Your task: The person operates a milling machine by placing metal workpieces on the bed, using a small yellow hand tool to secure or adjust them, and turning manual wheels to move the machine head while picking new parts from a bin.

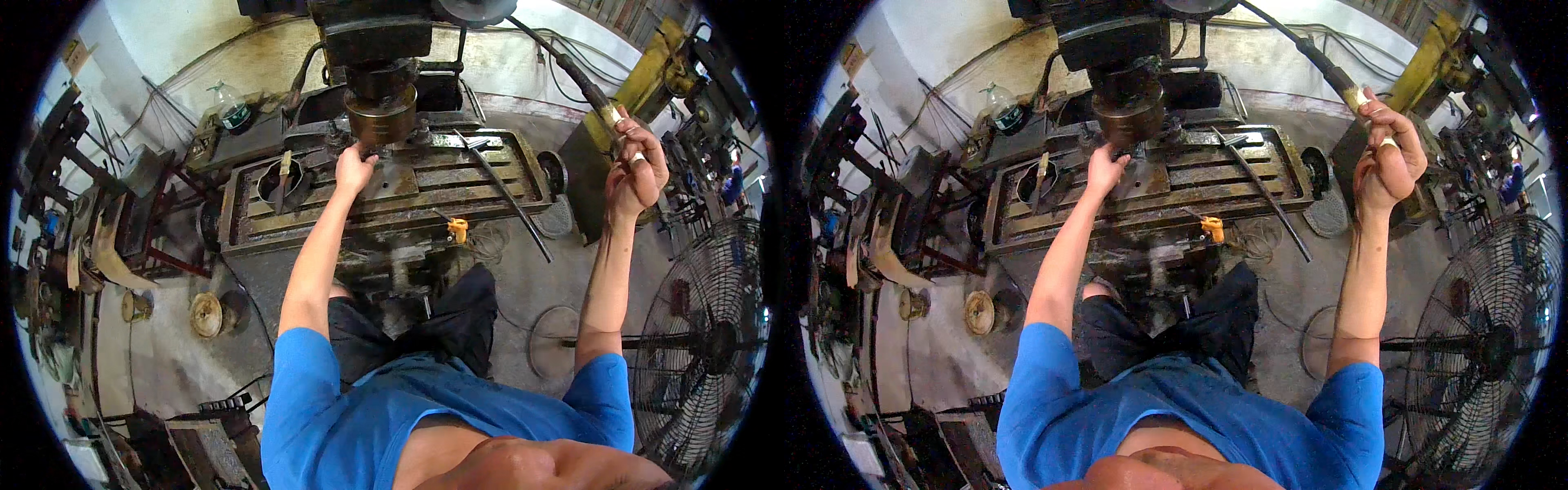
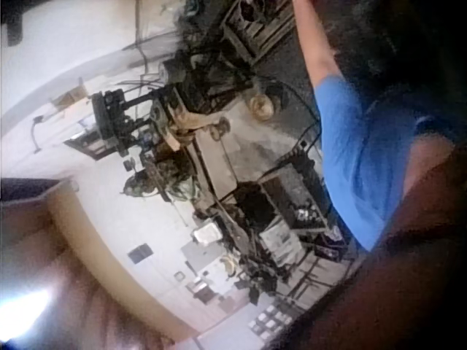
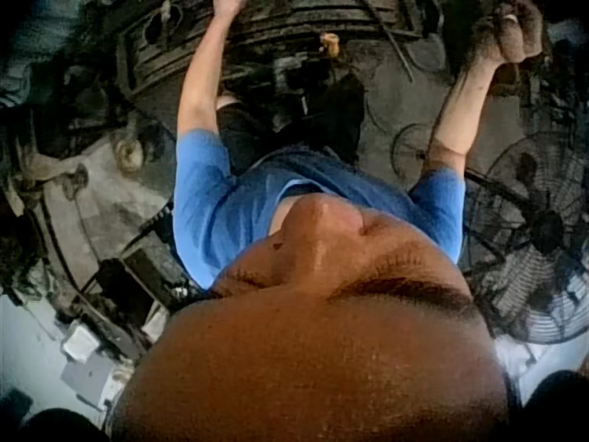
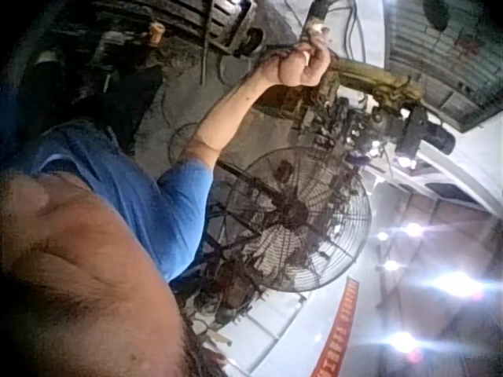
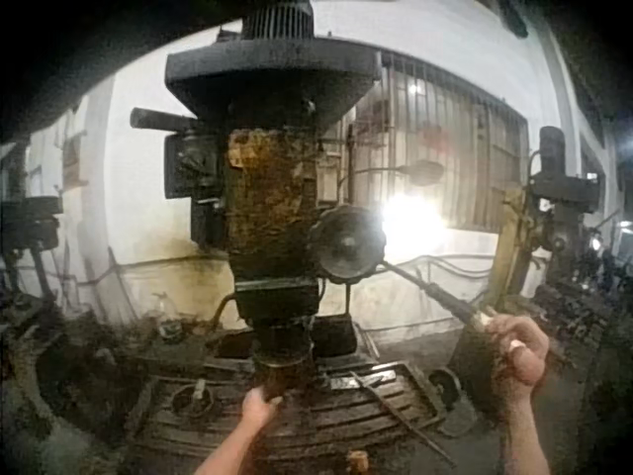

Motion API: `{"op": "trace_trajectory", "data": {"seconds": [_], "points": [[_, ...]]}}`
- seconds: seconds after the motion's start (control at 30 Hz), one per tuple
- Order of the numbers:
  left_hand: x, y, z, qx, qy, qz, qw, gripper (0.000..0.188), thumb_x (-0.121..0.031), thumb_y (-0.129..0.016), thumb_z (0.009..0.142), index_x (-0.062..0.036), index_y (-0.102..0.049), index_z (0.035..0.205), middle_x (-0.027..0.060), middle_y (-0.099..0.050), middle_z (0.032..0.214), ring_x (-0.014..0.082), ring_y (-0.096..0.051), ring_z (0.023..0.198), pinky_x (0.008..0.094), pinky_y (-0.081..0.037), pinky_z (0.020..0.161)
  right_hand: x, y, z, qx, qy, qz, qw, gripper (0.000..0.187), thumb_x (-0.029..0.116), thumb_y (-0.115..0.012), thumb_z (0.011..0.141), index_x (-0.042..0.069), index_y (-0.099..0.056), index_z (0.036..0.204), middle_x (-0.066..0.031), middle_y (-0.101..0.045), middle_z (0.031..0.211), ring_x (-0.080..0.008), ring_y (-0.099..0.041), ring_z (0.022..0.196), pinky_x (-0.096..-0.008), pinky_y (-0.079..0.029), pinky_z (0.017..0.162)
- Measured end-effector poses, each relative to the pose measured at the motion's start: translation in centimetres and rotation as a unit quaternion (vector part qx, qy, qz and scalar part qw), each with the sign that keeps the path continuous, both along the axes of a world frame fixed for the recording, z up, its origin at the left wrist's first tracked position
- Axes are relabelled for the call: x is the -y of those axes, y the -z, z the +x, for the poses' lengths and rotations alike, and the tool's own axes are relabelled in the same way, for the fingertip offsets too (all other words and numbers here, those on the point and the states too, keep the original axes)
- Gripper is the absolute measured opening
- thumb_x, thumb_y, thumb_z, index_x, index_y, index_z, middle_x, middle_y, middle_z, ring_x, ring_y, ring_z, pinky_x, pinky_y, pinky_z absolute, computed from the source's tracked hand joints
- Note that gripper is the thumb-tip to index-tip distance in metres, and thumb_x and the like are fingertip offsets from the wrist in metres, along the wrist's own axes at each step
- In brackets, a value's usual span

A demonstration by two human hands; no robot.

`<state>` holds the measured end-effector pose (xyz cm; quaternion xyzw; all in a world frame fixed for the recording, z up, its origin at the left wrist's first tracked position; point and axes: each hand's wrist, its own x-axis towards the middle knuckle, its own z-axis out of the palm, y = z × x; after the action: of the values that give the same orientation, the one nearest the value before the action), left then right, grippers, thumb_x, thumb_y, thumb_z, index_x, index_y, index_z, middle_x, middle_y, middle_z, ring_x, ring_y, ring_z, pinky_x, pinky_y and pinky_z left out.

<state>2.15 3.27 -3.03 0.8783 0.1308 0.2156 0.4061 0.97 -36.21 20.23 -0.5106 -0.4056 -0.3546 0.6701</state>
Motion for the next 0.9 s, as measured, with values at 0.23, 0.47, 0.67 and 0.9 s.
{"op": "trace_trajectory", "data": {"seconds": [0.23,0.47,0.67,0.9], "points": [[-1.1,-3.2,-8.4,-0.02,0.09,-0.157,0.983,0.027,-0.007,-0.06,0.078,0.0056,-0.056,0.102,0.0092,-0.058,0.06,0.0104,-0.05,0.042,0.0262,-0.039,0.038,-0.1,1.2,-0.1,-0.017,-0.022,0.033,0.999,0.034,0.006,-0.039,0.053,-0.008,-0.057,0.079,-0.012,-0.052,0.067,-0.0277,-0.055,0.082,-0.0557,-0.025,0.1],[-2.1,-4.9,-14.9,-0.04,0.067,-0.198,0.977,0.023,-0.005,-0.058,0.08,0.0056,-0.056,0.101,0.0063,-0.059,0.064,0.0076,-0.049,0.047,0.0225,-0.039,0.038,-0.3,2.6,0.1,-0.009,-0.051,0.045,0.998,0.033,0.005,-0.039,0.053,-0.007,-0.057,0.078,-0.0123,-0.053,0.068,-0.0266,-0.055,0.082,-0.0537,-0.025,0.1],[-2.1,-5.8,-16.6,-0.047,0.07,-0.181,0.98,0.022,-0.006,-0.058,0.081,0.0053,-0.057,0.1,0.0047,-0.058,0.063,0.0065,-0.048,0.046,0.0217,-0.038,0.038,-0.2,3.6,0.0,-0.023,-0.054,0.046,0.997,0.034,0.005,-0.038,0.051,-0.007,-0.057,0.076,-0.0138,-0.054,0.069,-0.0263,-0.055,0.082,-0.0533,-0.025,0.1],[-2.0,-6.2,-16.7,-0.03,0.081,-0.186,0.979,0.022,-0.008,-0.058,0.081,0.0051,-0.057,0.099,0.0038,-0.057,0.062,0.0061,-0.048,0.046,0.0218,-0.038,0.038,0.0,4.9,0.5,-0.02,-0.064,0.048,0.997,0.033,0.006,-0.039,0.051,-0.007,-0.057,0.076,-0.0131,-0.054,0.065,-0.0265,-0.055,0.082,-0.0533,-0.025,0.1]]}}
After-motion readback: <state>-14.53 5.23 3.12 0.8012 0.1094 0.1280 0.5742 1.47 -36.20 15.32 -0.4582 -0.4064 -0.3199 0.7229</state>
